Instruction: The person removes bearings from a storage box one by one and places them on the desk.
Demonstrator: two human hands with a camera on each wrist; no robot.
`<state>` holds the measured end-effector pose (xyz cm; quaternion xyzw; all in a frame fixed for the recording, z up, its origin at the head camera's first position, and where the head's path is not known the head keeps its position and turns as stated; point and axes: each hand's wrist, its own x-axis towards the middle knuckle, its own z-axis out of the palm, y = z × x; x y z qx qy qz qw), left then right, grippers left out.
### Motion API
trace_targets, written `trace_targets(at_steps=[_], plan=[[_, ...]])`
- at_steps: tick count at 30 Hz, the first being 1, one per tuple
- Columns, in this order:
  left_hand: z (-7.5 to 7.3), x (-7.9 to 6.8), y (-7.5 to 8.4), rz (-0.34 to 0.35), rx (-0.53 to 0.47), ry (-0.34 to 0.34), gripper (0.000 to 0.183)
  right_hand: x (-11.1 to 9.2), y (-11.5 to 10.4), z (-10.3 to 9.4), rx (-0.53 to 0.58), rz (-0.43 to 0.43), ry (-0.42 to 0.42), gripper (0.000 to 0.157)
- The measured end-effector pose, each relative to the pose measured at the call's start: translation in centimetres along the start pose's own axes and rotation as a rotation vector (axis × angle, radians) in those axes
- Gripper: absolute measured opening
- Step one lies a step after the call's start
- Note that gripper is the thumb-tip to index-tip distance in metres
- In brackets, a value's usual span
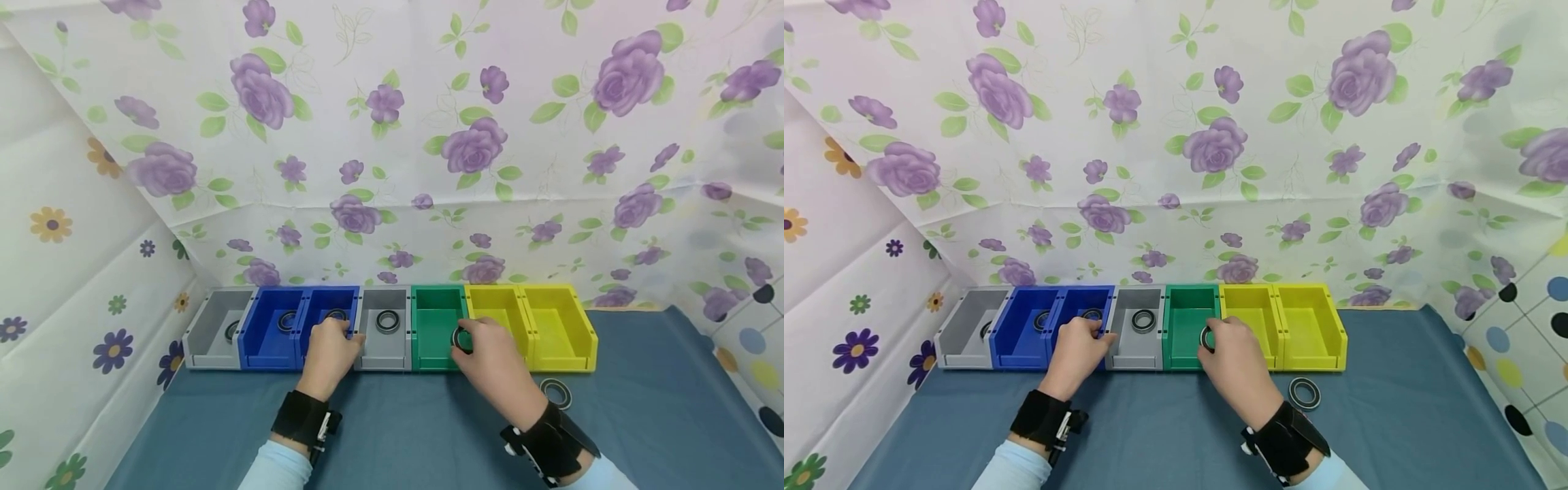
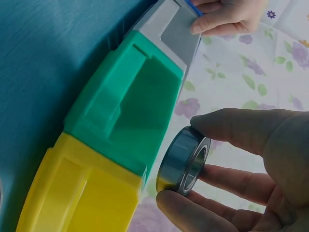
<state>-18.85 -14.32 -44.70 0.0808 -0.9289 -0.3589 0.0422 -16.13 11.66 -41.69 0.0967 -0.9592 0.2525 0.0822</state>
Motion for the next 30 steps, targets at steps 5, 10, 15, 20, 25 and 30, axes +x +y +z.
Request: trace_targets(at_steps=[5,10,15,20,25,30], plan=[[0.0,0.0,0.0,0.000,0.011,0.009,0.040,-0.4,0.7,-0.4,-0.003,0.020,-0.014,0.045],[0.0,0.0,0.1,-0.001,0.015,0.008,0.041,-0.9,1.1,-0.4,-0.028,0.026,-0.005,0.045],[0.0,0.0,0.1,-0.003,0.016,0.010,0.041,-1.4,1.0,-0.1,-0.052,0.020,-0.021,0.043],[0.0,0.0,0.2,-0.010,0.017,0.008,0.041,-2.1,0.9,0.6,-0.042,0.040,-0.086,0.043],[-0.1,0.0,0.2,-0.013,0.018,0.007,0.041,-2.7,1.0,1.7,-0.047,0.083,-0.188,0.044],[-0.1,0.0,0.2,-0.010,0.017,0.004,0.041,-3.2,1.3,2.9,-0.057,0.088,-0.255,0.042]])
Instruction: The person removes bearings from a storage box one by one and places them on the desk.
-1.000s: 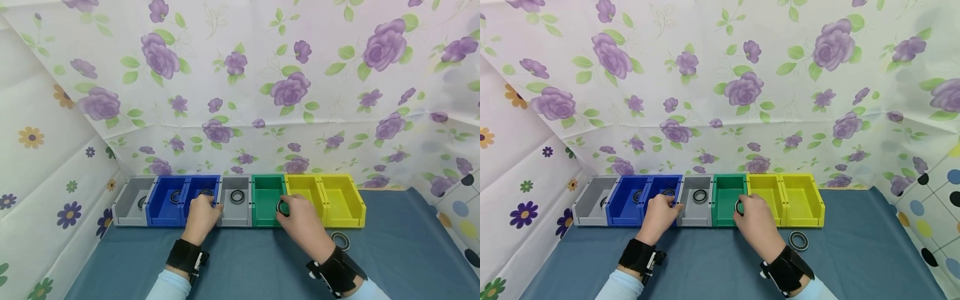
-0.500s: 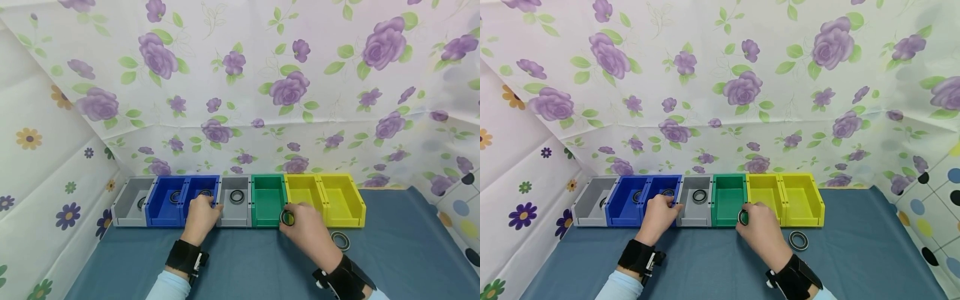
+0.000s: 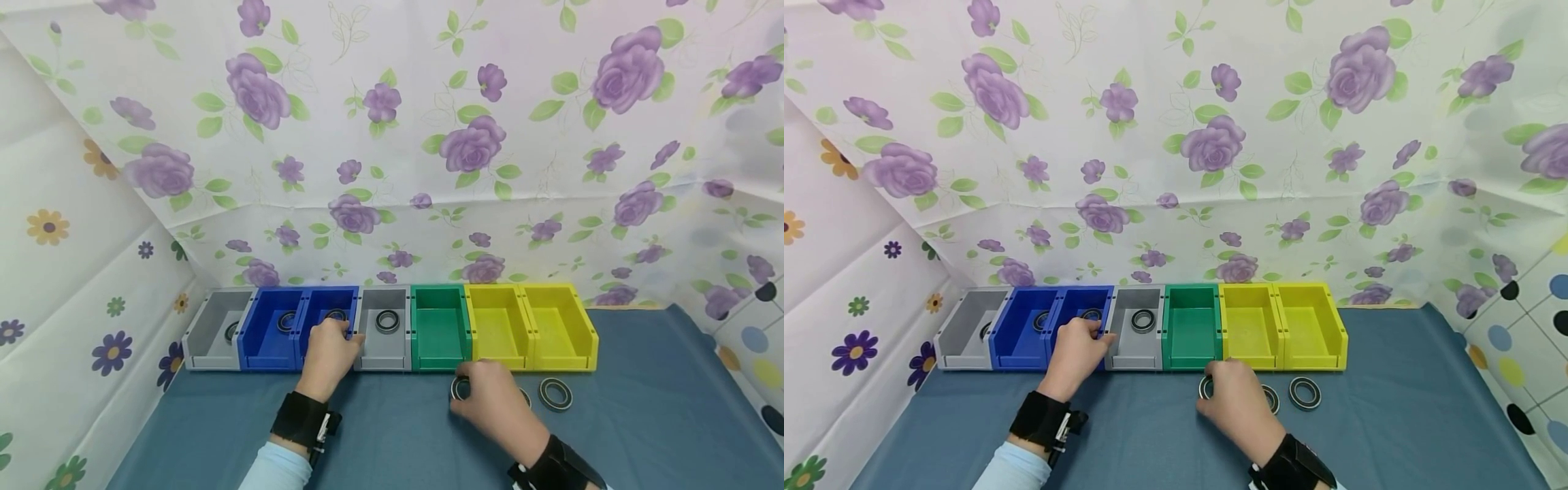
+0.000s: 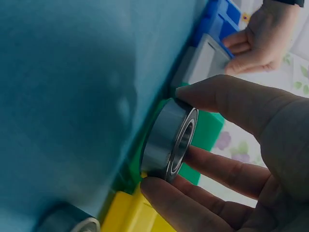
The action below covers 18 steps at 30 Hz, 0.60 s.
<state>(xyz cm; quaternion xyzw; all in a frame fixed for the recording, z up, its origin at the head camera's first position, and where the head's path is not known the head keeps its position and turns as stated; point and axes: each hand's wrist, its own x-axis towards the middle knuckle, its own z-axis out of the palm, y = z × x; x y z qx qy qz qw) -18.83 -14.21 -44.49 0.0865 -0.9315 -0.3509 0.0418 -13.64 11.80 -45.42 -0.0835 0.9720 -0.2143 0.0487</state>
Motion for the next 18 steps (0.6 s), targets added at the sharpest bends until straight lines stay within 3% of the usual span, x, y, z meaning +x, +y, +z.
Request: trace_targets(at_steps=[18], plan=[[0.1,0.1,-0.1,0.001,-0.002,0.002,0.041,-0.4,0.5,1.7,0.002,-0.021,-0.031,0.041]])
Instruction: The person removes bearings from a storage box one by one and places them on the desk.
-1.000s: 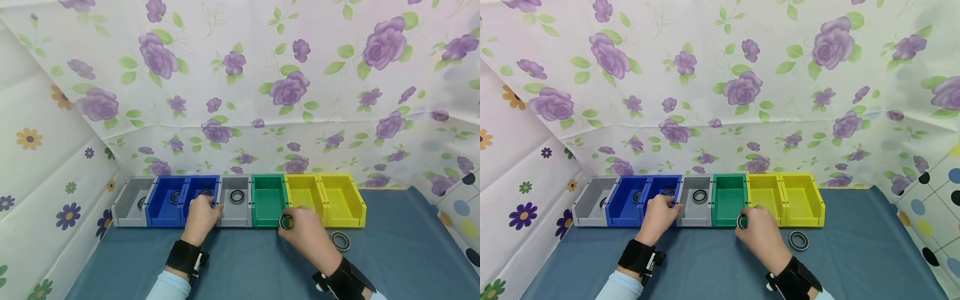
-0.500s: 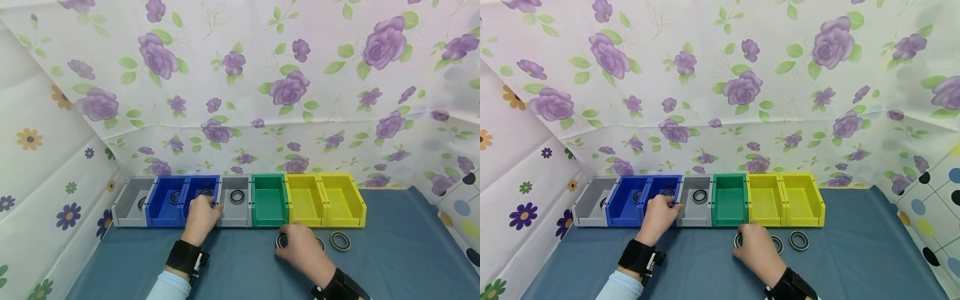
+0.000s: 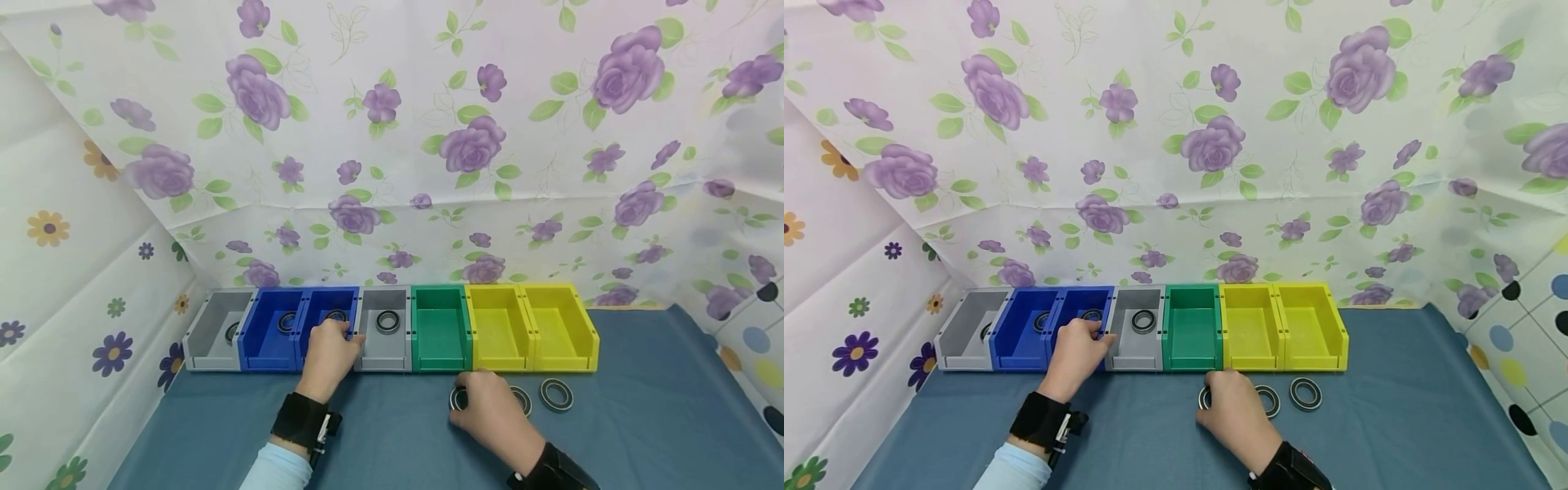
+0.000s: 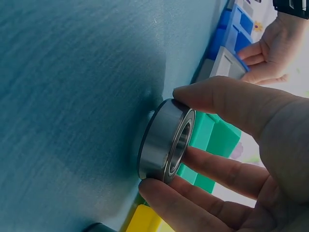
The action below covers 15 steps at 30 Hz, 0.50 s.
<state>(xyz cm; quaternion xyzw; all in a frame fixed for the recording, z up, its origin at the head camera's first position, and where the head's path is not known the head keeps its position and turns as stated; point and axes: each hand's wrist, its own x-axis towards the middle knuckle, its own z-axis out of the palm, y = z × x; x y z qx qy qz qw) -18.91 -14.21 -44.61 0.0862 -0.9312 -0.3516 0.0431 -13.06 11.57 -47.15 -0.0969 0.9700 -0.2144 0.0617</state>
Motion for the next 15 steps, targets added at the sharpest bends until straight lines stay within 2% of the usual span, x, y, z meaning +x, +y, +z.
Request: trace_targets(at_steps=[15], plan=[[0.04,-0.03,-0.07,0.003,-0.007,0.000,0.041,0.08,0.27,0.32,-0.012,0.007,-0.003,0.038]])
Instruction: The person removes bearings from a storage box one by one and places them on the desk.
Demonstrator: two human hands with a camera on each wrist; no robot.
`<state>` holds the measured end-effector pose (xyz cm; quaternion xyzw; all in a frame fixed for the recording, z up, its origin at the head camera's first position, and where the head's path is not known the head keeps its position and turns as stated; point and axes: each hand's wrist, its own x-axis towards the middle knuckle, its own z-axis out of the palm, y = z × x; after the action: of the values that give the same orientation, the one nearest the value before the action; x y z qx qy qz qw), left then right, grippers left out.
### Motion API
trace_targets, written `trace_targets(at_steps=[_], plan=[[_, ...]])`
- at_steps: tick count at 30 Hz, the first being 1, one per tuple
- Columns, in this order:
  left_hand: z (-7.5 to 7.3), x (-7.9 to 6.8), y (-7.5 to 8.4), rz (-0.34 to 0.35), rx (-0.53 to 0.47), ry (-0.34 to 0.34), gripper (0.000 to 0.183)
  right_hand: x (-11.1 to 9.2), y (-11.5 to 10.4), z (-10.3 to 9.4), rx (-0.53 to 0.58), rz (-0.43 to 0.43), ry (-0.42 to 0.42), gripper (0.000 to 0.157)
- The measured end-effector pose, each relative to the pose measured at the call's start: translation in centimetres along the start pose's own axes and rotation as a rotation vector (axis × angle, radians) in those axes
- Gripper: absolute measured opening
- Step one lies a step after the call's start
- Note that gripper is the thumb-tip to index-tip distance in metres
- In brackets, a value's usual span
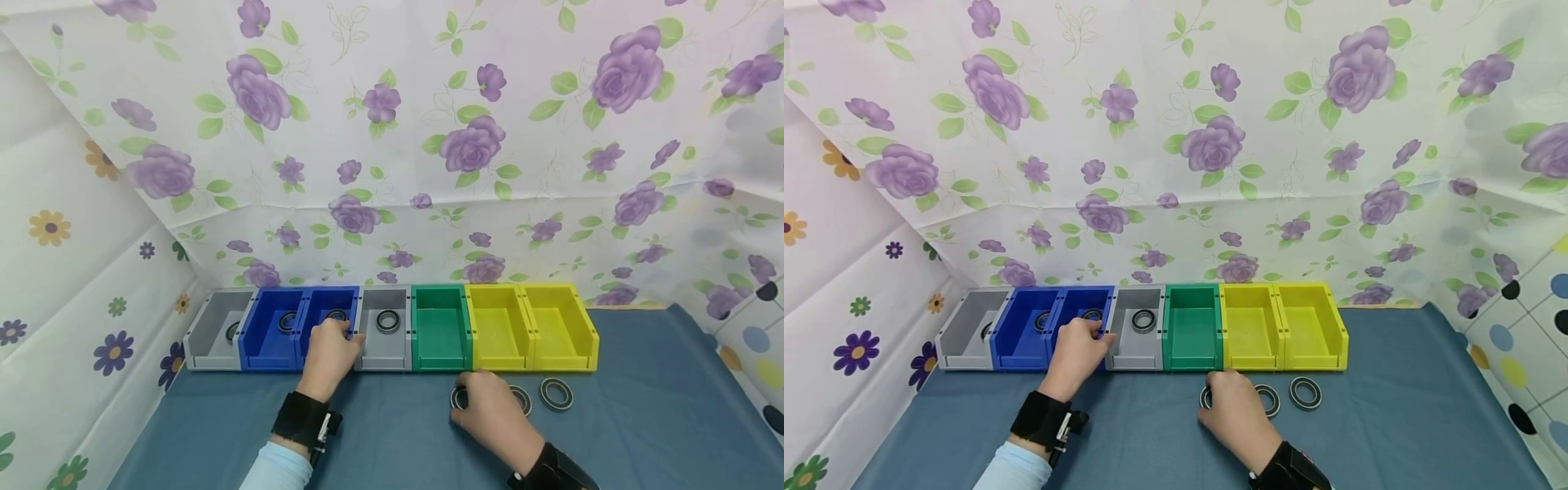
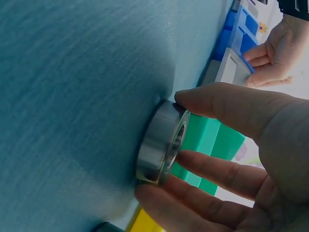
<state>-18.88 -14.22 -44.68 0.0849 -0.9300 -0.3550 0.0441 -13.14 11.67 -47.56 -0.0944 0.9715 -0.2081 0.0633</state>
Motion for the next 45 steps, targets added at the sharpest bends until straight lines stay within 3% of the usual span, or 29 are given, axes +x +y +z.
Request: trace_targets(at_steps=[3,7,11,16,23,32,34,38,45], plan=[[0.0,0.0,0.0,0.003,-0.002,0.000,0.041,0.0,-0.1,-0.2,-0.002,-0.006,0.014,0.037],[0.0,0.0,0.0,0.008,0.003,0.006,0.041,0.2,-0.5,-0.9,0.014,-0.024,0.095,0.040],[0.0,0.0,0.0,0.013,0.007,0.012,0.041,0.7,-1.0,-2.4,0.039,-0.040,0.191,0.045],[0.0,-0.1,0.0,0.000,-0.009,0.002,0.041,1.7,-1.3,-4.6,0.069,-0.050,0.242,0.046],[0.0,0.1,-0.1,0.017,-0.018,0.001,0.041,3.8,-0.6,-6.4,0.109,-0.041,0.255,0.049],[-0.1,-0.1,-0.1,0.012,-0.015,0.008,0.041,6.1,0.3,-6.0,0.093,0.036,0.223,0.064],[-0.1,-0.2,-0.1,0.012,-0.017,0.008,0.041,6.4,0.3,-5.9,0.107,0.055,0.209,0.059],[0.0,-0.2,-0.1,0.013,-0.012,0.010,0.041,6.9,0.4,-5.6,0.136,0.100,0.167,0.031],[-0.1,-0.1,-0.3,0.031,-0.006,0.023,0.040,7.6,0.3,-5.5,0.147,0.121,0.128,0.033]])
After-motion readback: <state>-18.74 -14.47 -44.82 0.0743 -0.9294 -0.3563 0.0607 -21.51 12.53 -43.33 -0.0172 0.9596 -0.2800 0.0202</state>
